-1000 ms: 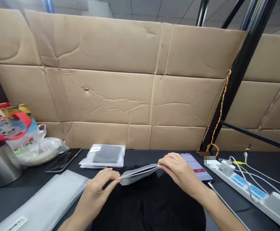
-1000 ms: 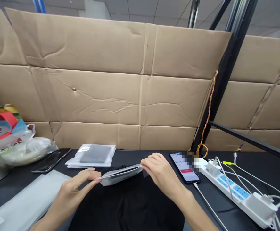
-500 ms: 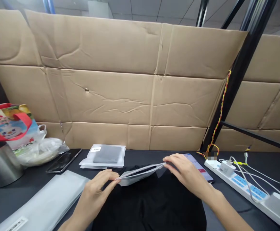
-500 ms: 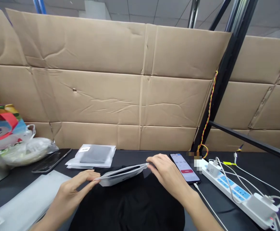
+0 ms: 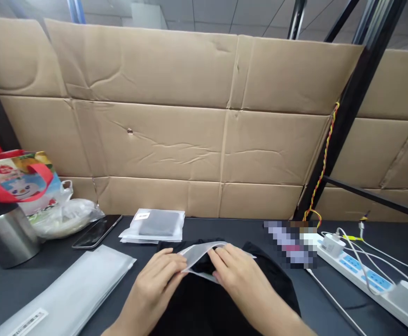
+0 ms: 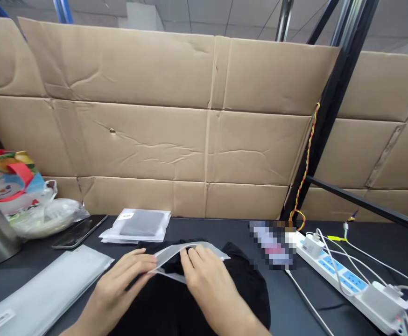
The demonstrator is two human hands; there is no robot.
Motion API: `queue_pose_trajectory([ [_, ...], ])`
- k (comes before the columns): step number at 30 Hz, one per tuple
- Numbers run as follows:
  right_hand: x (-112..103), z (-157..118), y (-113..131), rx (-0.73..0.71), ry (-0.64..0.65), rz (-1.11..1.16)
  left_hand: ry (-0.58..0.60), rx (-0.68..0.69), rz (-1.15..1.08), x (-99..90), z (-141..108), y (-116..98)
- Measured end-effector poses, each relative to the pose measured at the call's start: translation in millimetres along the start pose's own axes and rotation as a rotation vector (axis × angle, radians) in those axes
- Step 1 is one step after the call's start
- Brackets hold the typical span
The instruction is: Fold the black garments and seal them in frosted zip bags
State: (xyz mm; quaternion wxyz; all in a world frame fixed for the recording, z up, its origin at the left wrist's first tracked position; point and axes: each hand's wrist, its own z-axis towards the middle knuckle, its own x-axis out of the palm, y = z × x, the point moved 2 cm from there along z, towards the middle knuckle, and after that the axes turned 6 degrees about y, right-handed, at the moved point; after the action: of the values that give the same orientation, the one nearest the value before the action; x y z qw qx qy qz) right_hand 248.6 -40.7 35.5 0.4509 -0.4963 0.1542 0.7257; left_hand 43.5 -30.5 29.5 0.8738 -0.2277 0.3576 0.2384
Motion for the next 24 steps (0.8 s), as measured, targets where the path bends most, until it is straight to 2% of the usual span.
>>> queue_pose_trajectory([
  [2, 11.6, -0.4, 10.5, 0.005, 0.006, -0.071, 0.027, 0.024, -0.025, 4.0, -4.9, -4.9],
  [4, 22.6, -1.3, 16.8, 0.018, -0.011, -0.086, 0.058, -0.032, -0.085, 7.7, -12.5, -5.3],
  [5, 26.9, -1.9, 17.9, 0.018, -0.032, -0.072, 0.060, -0.116, -0.142, 8.9, -16.9, -3.2],
  [7, 32.7, -3.8, 16.2, 0.017, -0.067, -0.009, 0.042, -0.370, -0.353, 10.3, -25.8, 3.7],
  [10, 36.5, -7.9, 9.0, 0.078, -0.042, 0.119, 0.068, -0.790, -0.932, 15.2, -32.4, 11.0],
  [13, 38.6, -13.0, 7.9, 0.030, 0.022, 0.236, 0.214, -1.032, -1.489, 24.9, -24.6, 8.6],
  [15, 41.1, -16.3, 11.1, -0.070, 0.063, 0.300, 0.245, -1.107, -1.663, 33.3, -16.4, 8.8],
  [17, 44.2, -19.0, 13.4, -0.121, 0.074, 0.323, 0.166, -1.180, -1.668, 43.1, -11.5, 12.8],
  [20, 46.7, -21.6, 12.6, -0.111, 0.023, 0.267, 0.042, -1.262, -1.597, 55.3, -10.5, 17.0],
  [22, 45.8, -23.0, 11.9, -0.160, -0.030, 0.260, 0.048, -1.228, -1.650, 59.2, -8.2, 14.4],
  [24, 44.2, -24.8, 13.2, -0.272, -0.111, 0.275, 0.031, -1.146, -1.709, 58.6, -1.5, 10.9],
])
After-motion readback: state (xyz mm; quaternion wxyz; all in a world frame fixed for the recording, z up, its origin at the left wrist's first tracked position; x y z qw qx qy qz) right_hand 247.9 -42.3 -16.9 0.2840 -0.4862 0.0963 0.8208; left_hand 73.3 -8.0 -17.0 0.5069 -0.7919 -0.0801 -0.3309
